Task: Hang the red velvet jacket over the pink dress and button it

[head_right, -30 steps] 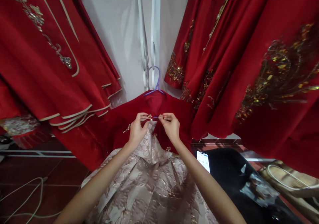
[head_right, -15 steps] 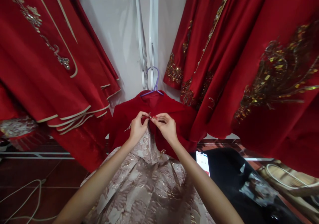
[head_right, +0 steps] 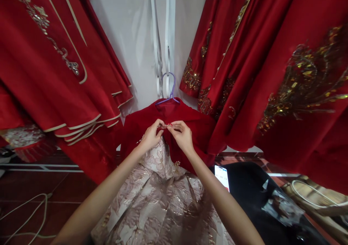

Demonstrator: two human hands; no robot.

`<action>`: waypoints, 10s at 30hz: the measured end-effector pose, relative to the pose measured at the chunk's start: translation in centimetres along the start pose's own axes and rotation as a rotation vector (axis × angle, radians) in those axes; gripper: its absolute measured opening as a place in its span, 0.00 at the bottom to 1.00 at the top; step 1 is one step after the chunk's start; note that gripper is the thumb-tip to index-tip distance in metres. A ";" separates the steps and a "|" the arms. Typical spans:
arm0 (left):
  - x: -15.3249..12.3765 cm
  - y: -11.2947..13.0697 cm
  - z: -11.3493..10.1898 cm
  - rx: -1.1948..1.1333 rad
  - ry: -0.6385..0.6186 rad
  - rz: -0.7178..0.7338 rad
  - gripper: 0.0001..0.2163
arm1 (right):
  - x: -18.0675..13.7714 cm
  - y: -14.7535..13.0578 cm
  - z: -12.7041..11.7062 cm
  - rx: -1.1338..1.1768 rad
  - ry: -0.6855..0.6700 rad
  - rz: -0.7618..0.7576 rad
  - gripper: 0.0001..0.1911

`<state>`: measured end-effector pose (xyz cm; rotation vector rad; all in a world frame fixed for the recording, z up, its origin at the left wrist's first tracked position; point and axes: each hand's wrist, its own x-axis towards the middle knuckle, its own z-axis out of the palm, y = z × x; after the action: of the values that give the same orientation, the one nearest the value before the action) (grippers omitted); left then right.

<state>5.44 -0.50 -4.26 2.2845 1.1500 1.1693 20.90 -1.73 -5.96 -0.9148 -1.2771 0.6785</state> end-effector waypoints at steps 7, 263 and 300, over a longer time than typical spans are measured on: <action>0.2 -0.2 -0.4 0.068 -0.088 -0.022 0.13 | 0.2 0.5 0.1 -0.007 0.008 0.008 0.16; -14.8 -2.4 2.5 -0.425 0.165 -0.550 0.06 | -11.8 3.1 2.3 -0.172 -0.298 0.191 0.05; -16.1 -0.5 0.4 0.116 0.117 -0.310 0.08 | -10.9 -1.7 -1.2 -0.376 -0.271 0.135 0.06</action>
<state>0.13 -12.73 -13.24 2.0415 1.5870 1.1511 19.96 -11.99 -9.97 -1.2556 -1.6297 0.6961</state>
